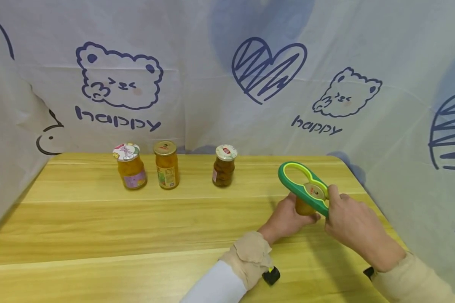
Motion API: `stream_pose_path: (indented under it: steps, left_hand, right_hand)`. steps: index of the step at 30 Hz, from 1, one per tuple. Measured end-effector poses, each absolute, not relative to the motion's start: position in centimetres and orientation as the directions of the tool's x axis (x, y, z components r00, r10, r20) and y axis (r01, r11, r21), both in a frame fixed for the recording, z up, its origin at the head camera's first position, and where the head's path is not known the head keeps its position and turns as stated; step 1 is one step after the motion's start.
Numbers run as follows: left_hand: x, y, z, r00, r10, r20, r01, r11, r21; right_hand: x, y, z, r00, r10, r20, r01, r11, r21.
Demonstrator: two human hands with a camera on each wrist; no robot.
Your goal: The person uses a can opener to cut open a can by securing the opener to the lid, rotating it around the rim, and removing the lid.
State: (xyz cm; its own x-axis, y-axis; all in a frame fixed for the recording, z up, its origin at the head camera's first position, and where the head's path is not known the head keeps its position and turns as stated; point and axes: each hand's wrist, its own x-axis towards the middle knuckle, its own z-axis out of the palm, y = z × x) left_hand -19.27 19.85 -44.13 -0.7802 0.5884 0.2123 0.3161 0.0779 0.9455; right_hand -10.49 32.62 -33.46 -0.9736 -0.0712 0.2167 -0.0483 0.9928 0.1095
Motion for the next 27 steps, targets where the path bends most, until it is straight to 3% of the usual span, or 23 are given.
stream_pose_path:
  steps: [6, 27]
  left_hand:
    - [-19.43, 19.76, -44.17, -0.779, 0.601, 0.179, 0.279, 0.077, 0.957]
    - [-19.78, 19.54, -44.46, -0.715, 0.658, 0.237, 0.324, 0.011, 0.946]
  right_hand:
    - [-10.52, 32.70, -33.41, -0.977, -0.065, 0.204, -0.048, 0.995, 0.088]
    - [-10.42, 33.08, -33.36, -0.968, -0.105, 0.227, -0.083, 0.991, 0.107]
